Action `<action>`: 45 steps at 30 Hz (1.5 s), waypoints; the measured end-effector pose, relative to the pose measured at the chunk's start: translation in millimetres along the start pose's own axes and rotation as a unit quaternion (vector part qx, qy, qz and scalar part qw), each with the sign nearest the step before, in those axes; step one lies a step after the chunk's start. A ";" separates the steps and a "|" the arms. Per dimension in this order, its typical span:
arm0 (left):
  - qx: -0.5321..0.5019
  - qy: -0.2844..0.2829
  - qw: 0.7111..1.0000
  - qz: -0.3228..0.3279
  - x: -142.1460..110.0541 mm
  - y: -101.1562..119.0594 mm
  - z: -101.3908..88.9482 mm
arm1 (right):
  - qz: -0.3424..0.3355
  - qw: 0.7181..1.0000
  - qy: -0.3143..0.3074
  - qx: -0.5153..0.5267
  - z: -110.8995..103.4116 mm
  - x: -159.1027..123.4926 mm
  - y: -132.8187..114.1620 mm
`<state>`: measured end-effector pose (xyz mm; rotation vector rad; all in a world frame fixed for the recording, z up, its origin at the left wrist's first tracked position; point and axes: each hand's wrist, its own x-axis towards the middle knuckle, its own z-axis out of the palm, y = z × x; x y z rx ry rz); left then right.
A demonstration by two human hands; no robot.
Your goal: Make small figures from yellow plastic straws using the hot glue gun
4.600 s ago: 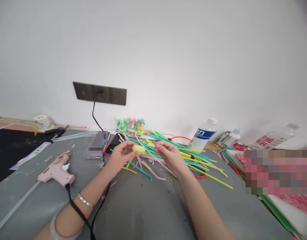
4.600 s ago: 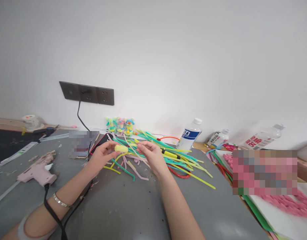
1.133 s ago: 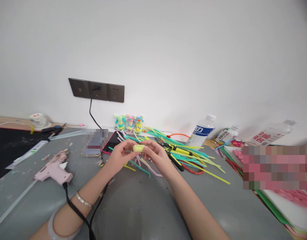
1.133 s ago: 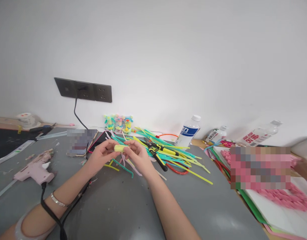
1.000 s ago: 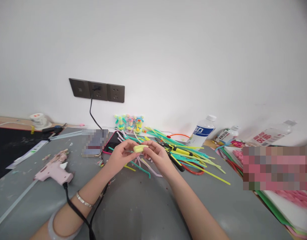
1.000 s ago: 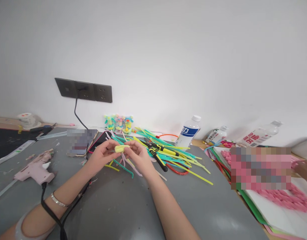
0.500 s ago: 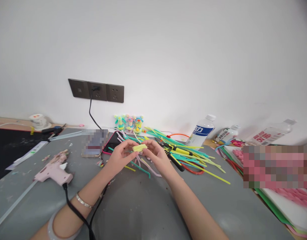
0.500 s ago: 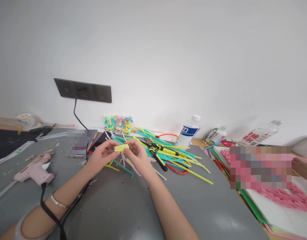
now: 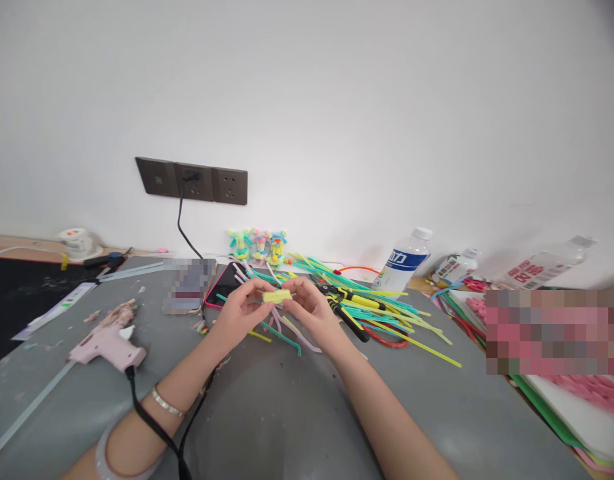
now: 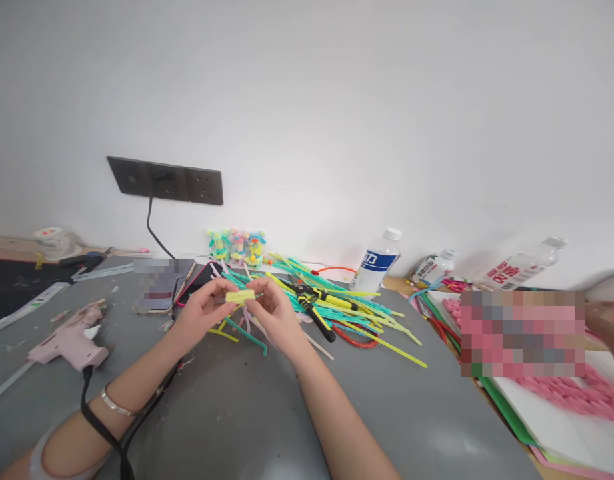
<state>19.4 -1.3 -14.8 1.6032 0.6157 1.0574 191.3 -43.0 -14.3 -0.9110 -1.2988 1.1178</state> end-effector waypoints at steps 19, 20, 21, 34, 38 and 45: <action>-0.016 0.010 1.000 0.015 -0.2 0.8 1.6 | -0.016 1.000 -0.020 -0.018 3.6 -2.1 -7.3; -0.015 0.008 1.000 0.015 -0.2 1.5 1.5 | -0.017 0.999 -0.018 -0.021 3.5 -2.1 -7.3; -0.015 0.005 1.000 0.014 -0.2 2.3 1.5 | -0.018 0.999 -0.015 -0.024 3.4 -2.0 -7.2; -0.005 0.011 1.000 -0.025 1.4 6.7 2.3 | -0.026 0.999 0.021 -0.028 -1.2 0.5 -5.0; 0.000 0.014 1.000 -0.025 1.6 2.8 1.1 | -0.025 0.999 0.021 -0.027 -0.6 0.5 -4.0; 0.008 0.018 1.000 -0.019 1.3 3.6 1.6 | -0.017 1.000 0.008 -0.020 -0.4 -0.5 -6.7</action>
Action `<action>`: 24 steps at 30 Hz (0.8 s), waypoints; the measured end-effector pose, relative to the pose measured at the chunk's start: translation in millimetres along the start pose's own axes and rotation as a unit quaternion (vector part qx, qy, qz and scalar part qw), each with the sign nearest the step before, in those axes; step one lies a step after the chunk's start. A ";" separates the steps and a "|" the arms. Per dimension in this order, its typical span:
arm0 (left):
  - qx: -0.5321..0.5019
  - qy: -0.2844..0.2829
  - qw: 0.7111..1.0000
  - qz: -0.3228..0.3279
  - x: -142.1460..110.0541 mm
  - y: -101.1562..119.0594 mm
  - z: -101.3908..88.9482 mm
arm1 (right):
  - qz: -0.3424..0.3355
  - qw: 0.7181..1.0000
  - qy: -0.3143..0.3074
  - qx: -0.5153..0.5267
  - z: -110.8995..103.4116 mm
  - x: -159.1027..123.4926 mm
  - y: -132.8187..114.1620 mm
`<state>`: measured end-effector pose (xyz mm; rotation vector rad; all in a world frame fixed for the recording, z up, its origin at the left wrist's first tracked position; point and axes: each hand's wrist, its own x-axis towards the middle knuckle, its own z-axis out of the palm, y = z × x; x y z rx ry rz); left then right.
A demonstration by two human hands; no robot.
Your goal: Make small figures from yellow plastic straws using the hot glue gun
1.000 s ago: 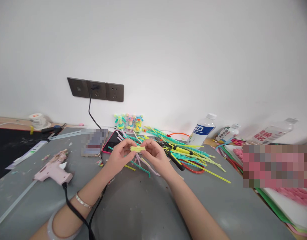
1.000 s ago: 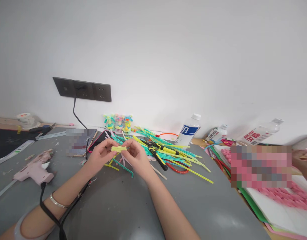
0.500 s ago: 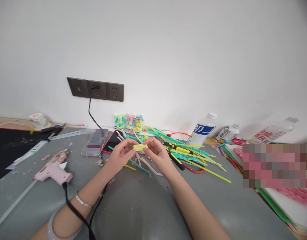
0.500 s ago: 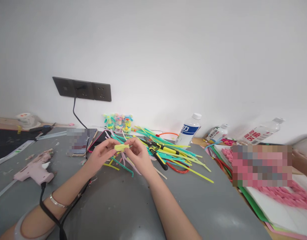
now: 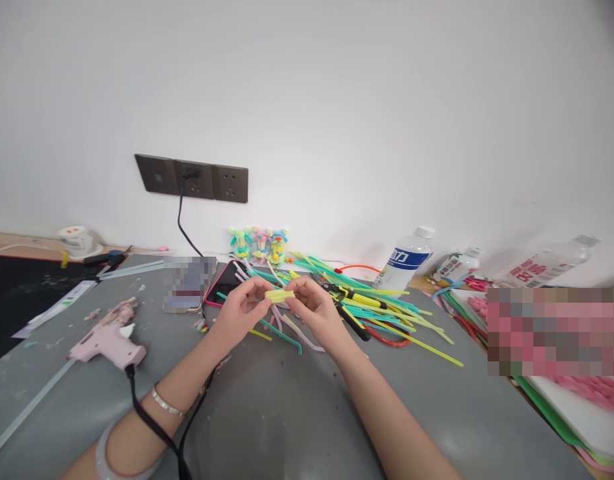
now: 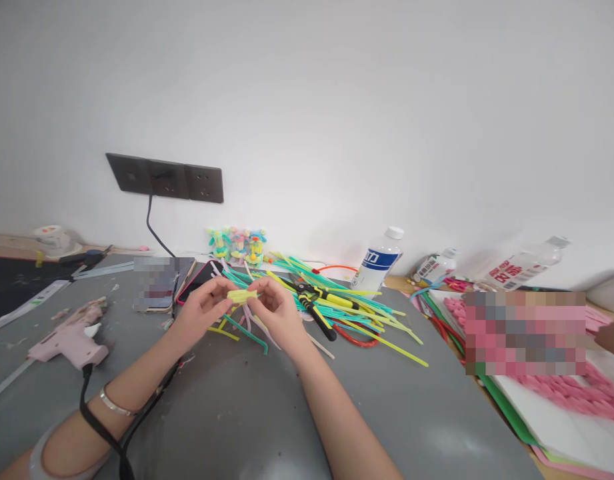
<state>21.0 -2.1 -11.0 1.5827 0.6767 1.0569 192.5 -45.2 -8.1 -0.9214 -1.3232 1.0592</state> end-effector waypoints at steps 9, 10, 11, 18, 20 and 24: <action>-0.005 0.001 1.000 0.003 -0.9 1.4 0.7 | 0.002 1.000 -0.002 -0.002 -0.3 1.0 3.1; -0.005 0.000 1.000 0.003 -0.8 0.4 0.9 | -0.001 1.000 -0.001 -0.004 -0.4 1.0 3.5; -0.008 0.000 1.000 0.002 -0.6 -0.8 1.0 | -0.003 1.000 -0.001 -0.006 -0.5 1.0 3.8; -0.011 -0.007 1.000 0.012 -0.1 -8.0 -0.1 | -0.008 1.000 0.001 -0.015 -1.8 0.9 3.7; -0.008 -0.008 1.000 0.019 -0.8 -8.3 -0.4 | -0.009 1.000 -0.001 -0.017 -1.9 1.2 4.1; -0.003 -0.005 1.000 0.025 -1.4 -7.4 -0.2 | -0.006 1.000 -0.004 -0.018 -1.6 1.6 4.6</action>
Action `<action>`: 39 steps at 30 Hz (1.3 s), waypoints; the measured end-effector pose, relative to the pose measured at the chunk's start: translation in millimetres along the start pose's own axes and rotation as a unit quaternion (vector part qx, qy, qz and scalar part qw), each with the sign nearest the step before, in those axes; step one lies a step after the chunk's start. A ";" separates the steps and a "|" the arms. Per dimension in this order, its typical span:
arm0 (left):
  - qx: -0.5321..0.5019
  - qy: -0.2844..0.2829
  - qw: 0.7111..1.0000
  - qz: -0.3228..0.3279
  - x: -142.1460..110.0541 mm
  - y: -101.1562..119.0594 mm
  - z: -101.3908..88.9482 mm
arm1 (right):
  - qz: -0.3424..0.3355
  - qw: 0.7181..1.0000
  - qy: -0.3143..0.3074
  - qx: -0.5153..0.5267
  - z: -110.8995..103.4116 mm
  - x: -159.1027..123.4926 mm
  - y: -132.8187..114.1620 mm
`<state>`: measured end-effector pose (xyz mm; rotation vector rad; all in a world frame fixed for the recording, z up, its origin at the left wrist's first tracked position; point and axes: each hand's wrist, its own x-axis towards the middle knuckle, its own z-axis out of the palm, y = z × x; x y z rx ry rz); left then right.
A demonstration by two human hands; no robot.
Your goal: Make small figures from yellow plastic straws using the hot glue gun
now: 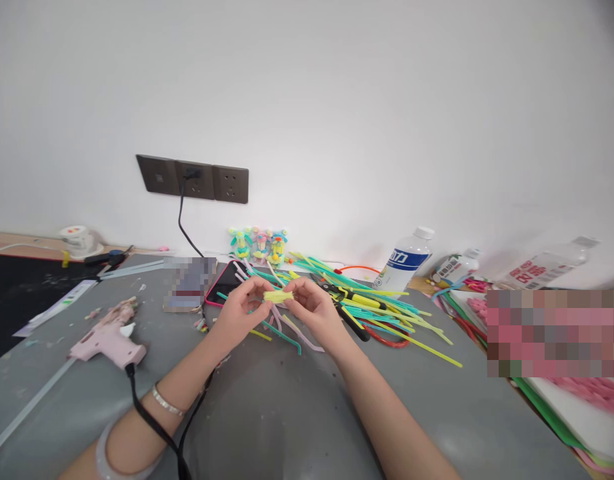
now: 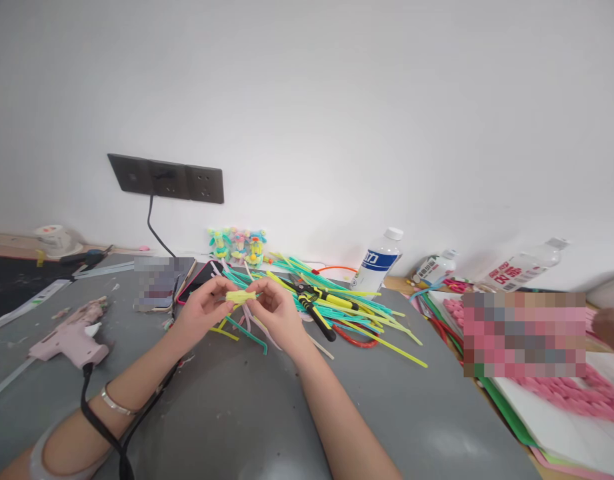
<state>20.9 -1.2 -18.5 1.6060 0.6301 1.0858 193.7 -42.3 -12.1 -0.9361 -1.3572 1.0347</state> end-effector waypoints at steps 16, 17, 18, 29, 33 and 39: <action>0.026 0.005 1.000 0.003 -0.4 2.7 2.9 | -0.004 0.996 -0.015 -0.085 3.2 -1.8 6.4; 0.027 0.008 1.000 0.003 -0.4 2.6 3.1 | -0.008 0.996 -0.013 -0.092 3.5 -1.8 7.1; 0.027 0.012 1.000 0.003 -0.5 2.3 3.2 | -0.011 0.995 -0.012 -0.095 3.8 -1.8 7.9; 0.086 0.023 0.995 0.054 -0.6 -1.7 1.2 | -0.020 0.996 -0.033 -0.077 4.2 -0.9 7.8; 0.096 0.012 0.993 0.067 -2.0 -0.7 1.2 | -0.042 0.994 -0.023 -0.098 4.8 -1.7 5.9; 0.088 0.002 0.993 0.078 -3.1 2.4 2.4 | -0.066 0.992 -0.006 -0.111 4.6 -1.8 7.5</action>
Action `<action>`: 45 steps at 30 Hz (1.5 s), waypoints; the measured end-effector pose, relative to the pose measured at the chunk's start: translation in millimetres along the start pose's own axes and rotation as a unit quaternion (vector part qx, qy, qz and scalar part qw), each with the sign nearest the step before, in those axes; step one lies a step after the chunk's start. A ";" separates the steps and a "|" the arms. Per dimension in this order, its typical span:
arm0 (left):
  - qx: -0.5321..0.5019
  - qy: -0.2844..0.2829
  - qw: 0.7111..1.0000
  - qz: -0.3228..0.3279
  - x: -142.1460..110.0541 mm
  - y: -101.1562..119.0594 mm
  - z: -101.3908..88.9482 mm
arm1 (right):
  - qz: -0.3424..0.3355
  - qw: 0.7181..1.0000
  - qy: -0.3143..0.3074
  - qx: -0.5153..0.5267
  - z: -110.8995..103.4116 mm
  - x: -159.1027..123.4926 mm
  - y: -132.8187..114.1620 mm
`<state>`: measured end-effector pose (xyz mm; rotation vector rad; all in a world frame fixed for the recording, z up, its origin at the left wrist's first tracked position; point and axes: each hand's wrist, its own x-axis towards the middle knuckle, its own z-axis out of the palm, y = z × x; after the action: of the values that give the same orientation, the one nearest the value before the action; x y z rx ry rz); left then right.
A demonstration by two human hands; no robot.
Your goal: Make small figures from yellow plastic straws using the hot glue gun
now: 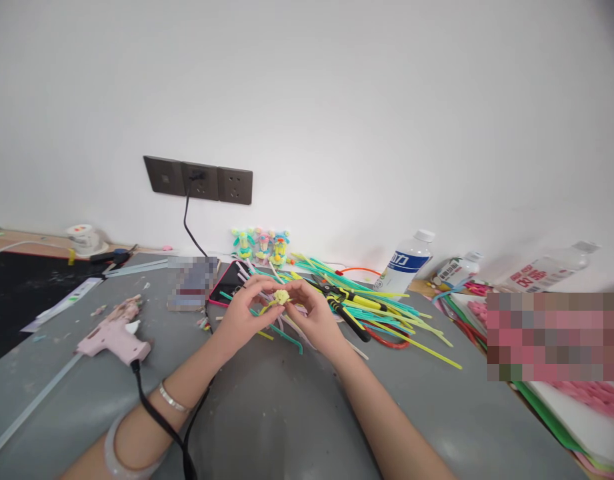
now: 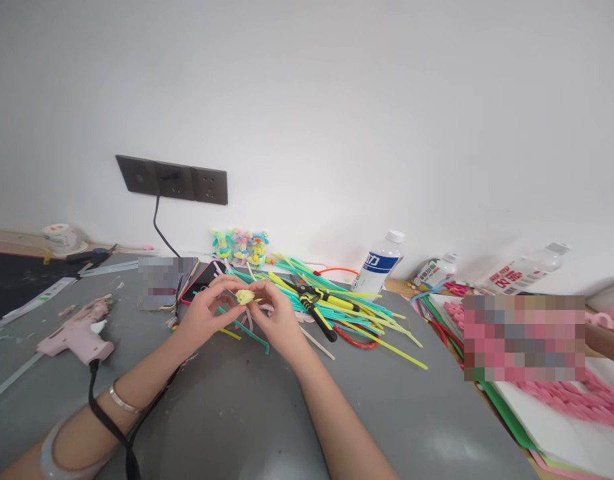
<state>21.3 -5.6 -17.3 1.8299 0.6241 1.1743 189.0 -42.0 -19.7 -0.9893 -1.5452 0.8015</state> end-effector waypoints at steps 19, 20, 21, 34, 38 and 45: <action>0.118 -0.001 0.992 0.050 -1.7 2.6 -2.9 | -0.062 0.994 -0.018 -0.087 -2.5 0.0 -4.6; 0.124 0.000 0.991 0.054 -1.6 2.7 -3.1 | -0.061 0.994 -0.020 -0.087 -2.6 0.0 -4.7; 0.130 0.001 0.990 0.058 -1.6 2.6 -3.3 | -0.058 0.994 -0.021 -0.088 -2.7 0.0 -4.6; 0.144 0.018 0.987 0.066 -0.4 0.7 -2.7 | -0.048 0.993 -0.024 -0.104 -4.0 -0.4 -1.2; 0.122 0.016 0.992 0.000 1.0 -3.5 -3.7 | -0.042 0.992 0.009 -0.117 -7.5 0.0 1.0; 0.067 0.015 0.996 -0.049 1.6 -1.5 -3.7 | -0.045 0.994 0.018 -0.097 -9.5 0.0 1.3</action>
<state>18.7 -2.2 -17.1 1.8730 0.8180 1.1198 198.5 -41.5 -19.0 -1.0592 -1.6462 0.5749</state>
